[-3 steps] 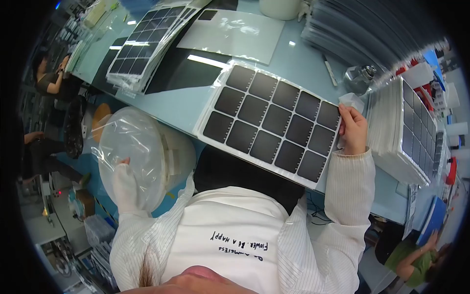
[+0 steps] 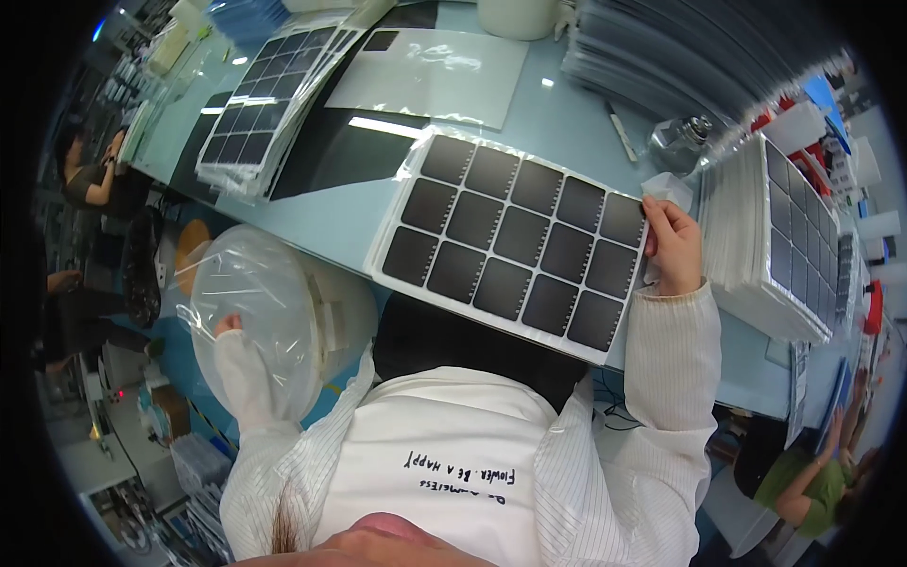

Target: The recorder is assembling small solar panel components by peeling films, placing them on substrates, and cleaning them.

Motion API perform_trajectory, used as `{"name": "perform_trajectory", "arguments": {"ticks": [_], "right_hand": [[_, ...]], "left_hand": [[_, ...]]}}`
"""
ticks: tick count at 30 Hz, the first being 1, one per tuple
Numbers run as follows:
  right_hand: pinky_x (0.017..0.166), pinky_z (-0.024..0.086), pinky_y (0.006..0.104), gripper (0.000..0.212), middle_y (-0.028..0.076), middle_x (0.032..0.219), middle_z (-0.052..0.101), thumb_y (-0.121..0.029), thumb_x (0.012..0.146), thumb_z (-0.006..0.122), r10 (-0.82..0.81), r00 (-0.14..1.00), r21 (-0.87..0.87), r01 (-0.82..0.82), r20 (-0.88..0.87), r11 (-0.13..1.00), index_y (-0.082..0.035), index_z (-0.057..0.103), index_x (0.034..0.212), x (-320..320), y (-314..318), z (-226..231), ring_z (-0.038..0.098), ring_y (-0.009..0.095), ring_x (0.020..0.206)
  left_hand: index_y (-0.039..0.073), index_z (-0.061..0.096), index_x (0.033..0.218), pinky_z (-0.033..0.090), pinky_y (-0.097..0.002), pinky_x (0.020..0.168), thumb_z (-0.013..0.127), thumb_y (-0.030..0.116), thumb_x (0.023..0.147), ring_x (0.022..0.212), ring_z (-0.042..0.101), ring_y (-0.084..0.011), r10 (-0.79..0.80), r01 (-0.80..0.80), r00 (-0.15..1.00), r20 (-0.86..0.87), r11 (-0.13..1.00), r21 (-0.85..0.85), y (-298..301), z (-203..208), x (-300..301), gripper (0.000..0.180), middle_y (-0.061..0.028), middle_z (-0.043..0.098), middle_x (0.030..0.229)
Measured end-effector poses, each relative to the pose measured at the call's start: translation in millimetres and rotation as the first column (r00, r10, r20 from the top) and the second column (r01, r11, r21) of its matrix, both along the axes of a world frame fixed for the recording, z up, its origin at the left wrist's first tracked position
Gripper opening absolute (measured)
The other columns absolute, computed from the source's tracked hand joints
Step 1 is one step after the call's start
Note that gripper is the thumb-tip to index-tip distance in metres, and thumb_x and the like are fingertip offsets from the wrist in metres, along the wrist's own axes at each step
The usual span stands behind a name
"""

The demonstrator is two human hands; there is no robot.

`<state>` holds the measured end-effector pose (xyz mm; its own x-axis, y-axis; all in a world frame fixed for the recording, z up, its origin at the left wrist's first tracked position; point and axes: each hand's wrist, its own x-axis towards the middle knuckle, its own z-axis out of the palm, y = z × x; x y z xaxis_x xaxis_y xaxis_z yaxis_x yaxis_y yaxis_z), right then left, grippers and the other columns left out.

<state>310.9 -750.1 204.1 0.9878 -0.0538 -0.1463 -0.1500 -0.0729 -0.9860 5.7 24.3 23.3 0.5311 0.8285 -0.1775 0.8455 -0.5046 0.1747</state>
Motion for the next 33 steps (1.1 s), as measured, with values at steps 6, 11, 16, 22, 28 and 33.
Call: {"name": "perform_trajectory", "arguments": {"ticks": [6, 11, 16, 22, 28, 33], "right_hand": [[0.044, 0.035, 0.0170, 0.023, -0.001, 0.064, 0.056, -0.025, 0.087, 0.057, 0.006, 0.993, -0.014, -0.008, -0.119, 1.000, -0.003, 0.061, 0.082, -6.1, -16.3, 14.8, 0.047, 0.005, 0.045], [0.044, 0.039, 0.0208, 0.023, 0.004, 0.068, 0.058, -0.021, 0.087, 0.056, 0.113, 0.972, -0.058, -0.127, -0.204, 0.990, 0.002, 0.060, 0.091, -35.9, -11.3, 36.9, 0.057, 0.012, 0.052], [0.043, 0.036, 0.0185, 0.019, 0.002, 0.063, 0.057, -0.018, 0.085, 0.060, 0.068, 0.964, -0.104, -0.098, -0.255, 0.990, 0.000, 0.062, 0.086, -69.9, 5.9, 44.8, 0.054, 0.009, 0.047], [0.042, 0.036, 0.0187, 0.017, 0.001, 0.058, 0.054, -0.013, 0.086, 0.058, 0.104, 0.985, -0.223, -0.133, -0.140, 0.966, 0.002, 0.060, 0.079, -72.1, 23.0, 43.0, 0.048, 0.007, 0.044], [0.042, 0.037, 0.0195, 0.016, 0.002, 0.059, 0.054, -0.011, 0.085, 0.059, 0.092, 0.982, -0.230, -0.128, -0.163, 0.965, 0.003, 0.061, 0.077, -69.3, 23.6, 43.7, 0.047, 0.006, 0.045], [0.044, 0.037, 0.0198, 0.015, 0.002, 0.060, 0.055, -0.011, 0.085, 0.059, 0.098, 0.974, -0.191, -0.137, -0.204, 0.972, 0.003, 0.061, 0.079, -67.5, 23.9, 45.2, 0.047, 0.007, 0.046]], "left_hand": [[-0.002, 0.063, 0.085, 0.045, -0.0231, 0.064, 0.056, 0.009, 0.085, 0.070, 0.059, -0.0149, -0.461, 0.424, 0.515, 0.722, 0.870, 0.252, -196.1, 181.8, 151.1, 0.014, -0.0098, 0.062, 0.078], [-0.002, 0.062, 0.078, 0.044, -0.0249, 0.062, 0.059, 0.001, 0.078, 0.069, 0.056, -0.0164, -0.627, 0.803, 0.235, 0.743, 0.556, 0.215, -314.8, 226.7, 224.8, 0.004, -0.0093, 0.059, 0.074], [-0.001, 0.061, 0.073, 0.041, -0.0283, 0.058, 0.060, 0.004, 0.076, 0.060, 0.049, -0.0196, -0.750, 0.941, 0.180, 0.636, 0.320, 0.112, -376.7, 225.2, 267.1, 0.006, -0.0085, 0.055, 0.069], [-0.003, 0.053, 0.075, 0.039, -0.0271, 0.056, 0.049, 0.017, 0.089, 0.057, 0.046, -0.0157, -0.630, 0.861, 0.504, 0.591, 0.423, -0.284, -381.0, 206.1, 283.8, 0.025, -0.0079, 0.048, 0.062], [-0.001, 0.051, 0.071, 0.039, -0.0282, 0.053, 0.052, 0.018, 0.088, 0.056, 0.046, -0.0160, -0.646, 0.858, 0.514, 0.565, 0.405, -0.317, -378.8, 205.9, 290.5, 0.026, -0.0076, 0.047, 0.061], [-0.001, 0.052, 0.071, 0.038, -0.0267, 0.053, 0.057, 0.013, 0.083, 0.055, 0.045, -0.0134, -0.693, 0.912, 0.409, 0.594, 0.338, -0.233, -378.5, 209.0, 292.6, 0.019, -0.0055, 0.047, 0.063]]}}
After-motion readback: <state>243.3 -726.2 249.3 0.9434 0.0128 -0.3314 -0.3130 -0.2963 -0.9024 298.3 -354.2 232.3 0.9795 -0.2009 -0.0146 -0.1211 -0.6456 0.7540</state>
